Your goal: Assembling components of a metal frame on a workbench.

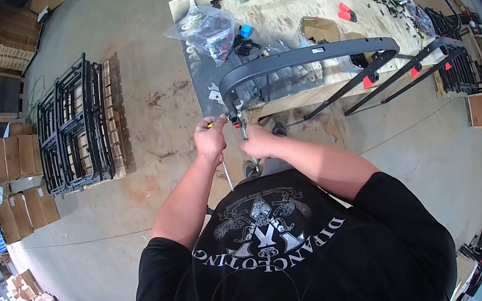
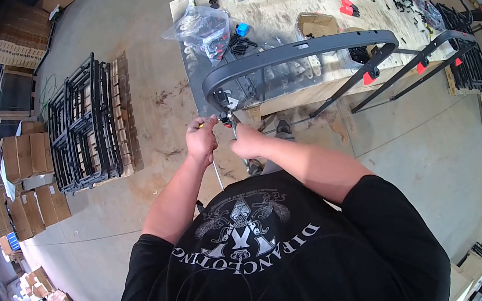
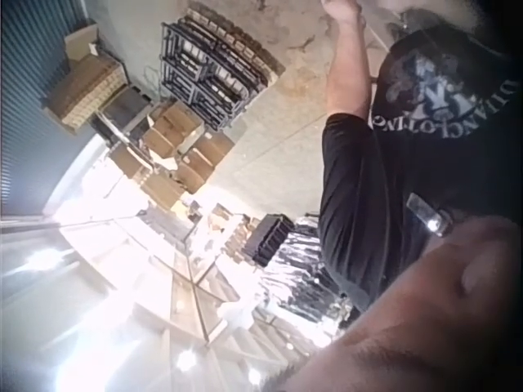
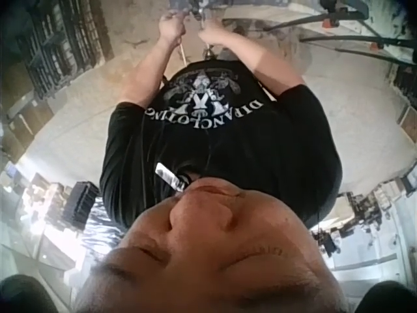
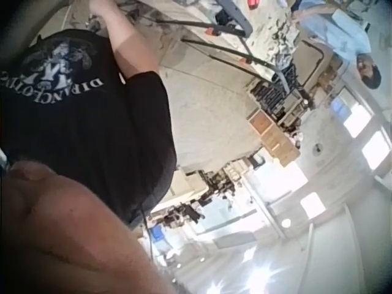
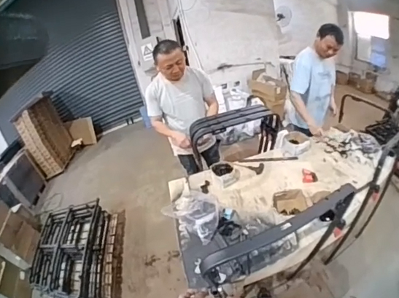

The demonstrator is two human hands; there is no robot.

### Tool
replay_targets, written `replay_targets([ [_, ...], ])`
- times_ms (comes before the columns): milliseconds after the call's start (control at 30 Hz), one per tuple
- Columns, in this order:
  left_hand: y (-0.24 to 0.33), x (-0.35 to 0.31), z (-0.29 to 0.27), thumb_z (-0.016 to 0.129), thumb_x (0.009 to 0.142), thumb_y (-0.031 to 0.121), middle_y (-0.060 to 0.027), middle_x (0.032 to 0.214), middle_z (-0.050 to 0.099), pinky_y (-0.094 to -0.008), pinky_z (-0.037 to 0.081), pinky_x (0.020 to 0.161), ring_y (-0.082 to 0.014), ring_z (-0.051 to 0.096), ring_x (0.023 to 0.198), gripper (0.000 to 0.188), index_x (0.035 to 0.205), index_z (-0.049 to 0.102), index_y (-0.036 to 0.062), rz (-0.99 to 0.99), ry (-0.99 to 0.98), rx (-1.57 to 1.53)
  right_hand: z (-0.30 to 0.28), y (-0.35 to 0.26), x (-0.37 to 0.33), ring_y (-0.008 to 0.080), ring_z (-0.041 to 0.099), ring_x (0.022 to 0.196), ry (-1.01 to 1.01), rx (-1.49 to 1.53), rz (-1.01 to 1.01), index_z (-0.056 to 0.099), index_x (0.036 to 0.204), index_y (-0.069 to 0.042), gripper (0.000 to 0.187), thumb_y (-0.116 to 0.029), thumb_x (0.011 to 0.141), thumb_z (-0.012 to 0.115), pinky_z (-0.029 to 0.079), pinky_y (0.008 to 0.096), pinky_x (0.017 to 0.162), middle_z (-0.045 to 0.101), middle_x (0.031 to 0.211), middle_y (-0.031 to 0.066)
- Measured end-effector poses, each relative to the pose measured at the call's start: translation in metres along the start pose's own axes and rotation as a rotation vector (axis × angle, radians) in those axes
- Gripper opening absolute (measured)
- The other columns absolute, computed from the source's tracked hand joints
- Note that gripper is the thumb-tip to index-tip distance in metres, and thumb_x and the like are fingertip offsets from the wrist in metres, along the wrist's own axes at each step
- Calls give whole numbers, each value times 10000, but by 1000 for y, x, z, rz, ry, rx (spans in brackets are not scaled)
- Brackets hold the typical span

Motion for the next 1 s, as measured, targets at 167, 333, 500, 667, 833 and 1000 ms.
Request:
replay_targets([
  [167,-8,-4,-4,751,911,191,-1,673,584,-280,294,403,-73,399,445,169,885,651,57,63,17,16,-13,-7,-2,422,681,1029,270,-354,-110,580,1065,100,362,-168,825,615,527,480,855,670,1075,313],
  [333,-6,-2,-5,754,910,177,7,678,588,-281,319,434,-74,423,496,153,910,656,59,78,63,15,5,5,-3,400,682,1062,8,165,38,637,969,111,361,-207,800,655,521,453,876,676,1042,327],
  [500,-4,-5,2,748,918,198,21,632,520,-269,290,400,-73,372,448,176,945,628,72,31,3,2,-17,-2,0,383,682,1063,280,-424,-52,598,1103,114,418,-185,814,635,532,453,858,664,1110,318],
  [667,-12,-1,-2,729,936,218,41,583,446,-255,255,364,-69,326,402,188,971,607,79,41,25,-23,-6,-6,-9,375,693,1018,129,-184,-22,577,1134,123,434,-196,840,611,539,452,824,668,1089,313],
  [833,0,-5,1,708,950,199,42,602,448,-255,246,358,-64,321,403,156,966,605,84,62,27,50,3,3,-5,361,708,917,22,89,24,570,1115,150,465,-225,843,614,540,441,753,682,988,303],
  [1000,-6,-3,4,712,947,199,48,598,436,-255,236,359,-58,307,405,167,940,589,86,16,-11,-1,-15,3,4,359,703,957,319,-488,-99,515,1183,157,495,-204,856,607,546,437,768,682,1060,292],
])
Point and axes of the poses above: each hand's wrist, its own x-axis towards the middle knuckle, its own z-axis out of the palm, y = z × x, the point moved 8 cm from there along x, towards the middle knuckle
